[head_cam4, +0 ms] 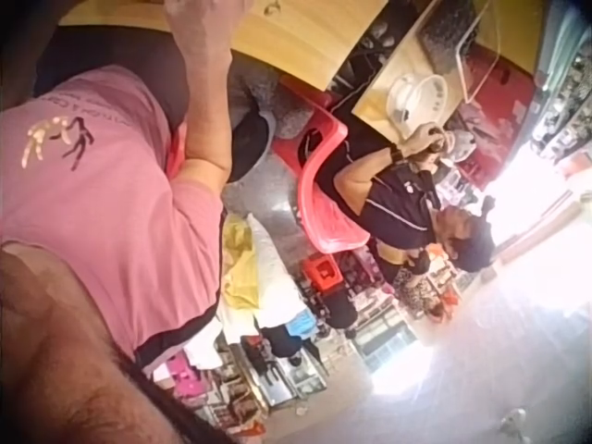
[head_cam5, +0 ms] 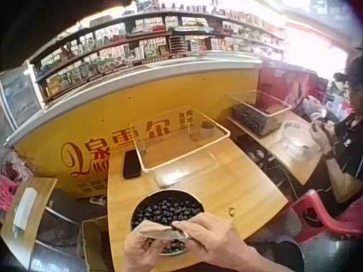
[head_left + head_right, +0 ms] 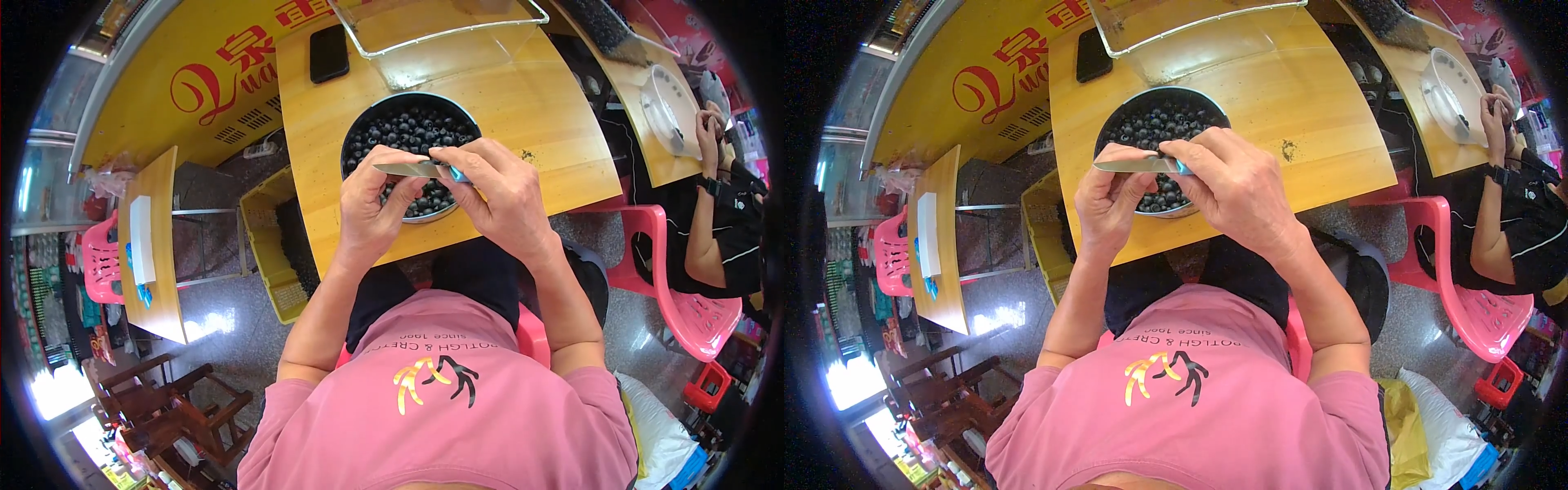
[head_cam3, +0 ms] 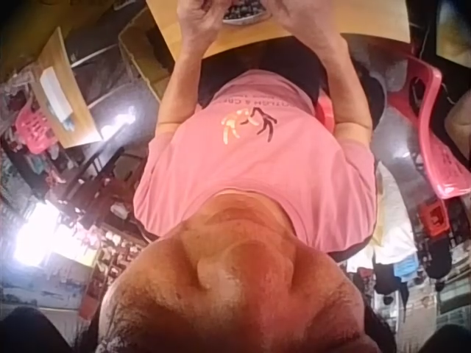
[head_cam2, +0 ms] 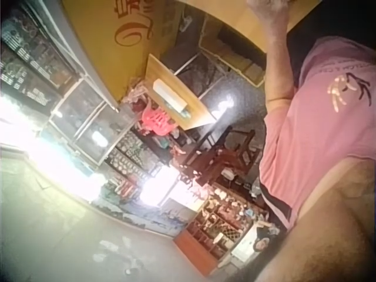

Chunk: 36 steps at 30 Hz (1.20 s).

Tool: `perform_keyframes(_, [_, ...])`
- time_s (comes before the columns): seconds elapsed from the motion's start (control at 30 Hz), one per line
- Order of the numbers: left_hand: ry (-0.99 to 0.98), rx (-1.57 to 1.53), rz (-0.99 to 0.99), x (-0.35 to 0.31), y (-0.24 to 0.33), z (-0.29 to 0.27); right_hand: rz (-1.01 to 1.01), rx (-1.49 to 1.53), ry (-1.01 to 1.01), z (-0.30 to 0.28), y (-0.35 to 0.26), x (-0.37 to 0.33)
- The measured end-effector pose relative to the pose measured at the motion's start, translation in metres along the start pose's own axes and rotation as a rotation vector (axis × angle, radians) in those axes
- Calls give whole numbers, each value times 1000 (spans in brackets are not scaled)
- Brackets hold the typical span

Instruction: The person is using a small blue-handled knife to trim the stems or blossom ends of small black round fruits.

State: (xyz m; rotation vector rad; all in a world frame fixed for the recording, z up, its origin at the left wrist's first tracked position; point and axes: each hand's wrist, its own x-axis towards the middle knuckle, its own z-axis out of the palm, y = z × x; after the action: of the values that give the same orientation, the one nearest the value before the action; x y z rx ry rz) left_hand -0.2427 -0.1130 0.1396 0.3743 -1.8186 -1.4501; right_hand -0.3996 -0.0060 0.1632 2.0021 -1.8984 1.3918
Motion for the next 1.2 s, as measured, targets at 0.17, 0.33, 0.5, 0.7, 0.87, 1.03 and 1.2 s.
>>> perform_keyframes(0.17, [32, 103, 36, 0, 0, -1, -13, -39, 8, 0, -2, 0])
perform_keyframes(0.33, [-6, 105, 67, 1, 1, -6, -27, -28, 10, 1, -1, 0])
perform_keyframes(0.5, [-64, -347, -31, -3, 4, -8, 115, -193, -44, 7, 22, -16])
perform_keyframes(0.7, [-54, -221, -105, 0, -4, -4, 484, 596, 57, 4, 3, -7])
perform_keyframes(0.87, [-61, -14, -24, 0, -4, 7, 651, 778, 11, 9, -2, 0])
perform_keyframes(1.03, [-3, 99, 89, -8, -10, -1, 715, 984, 113, 29, -17, -3])
perform_keyframes(1.2, [22, 92, 48, -11, -3, 0, 638, 797, 238, 51, -24, -13])
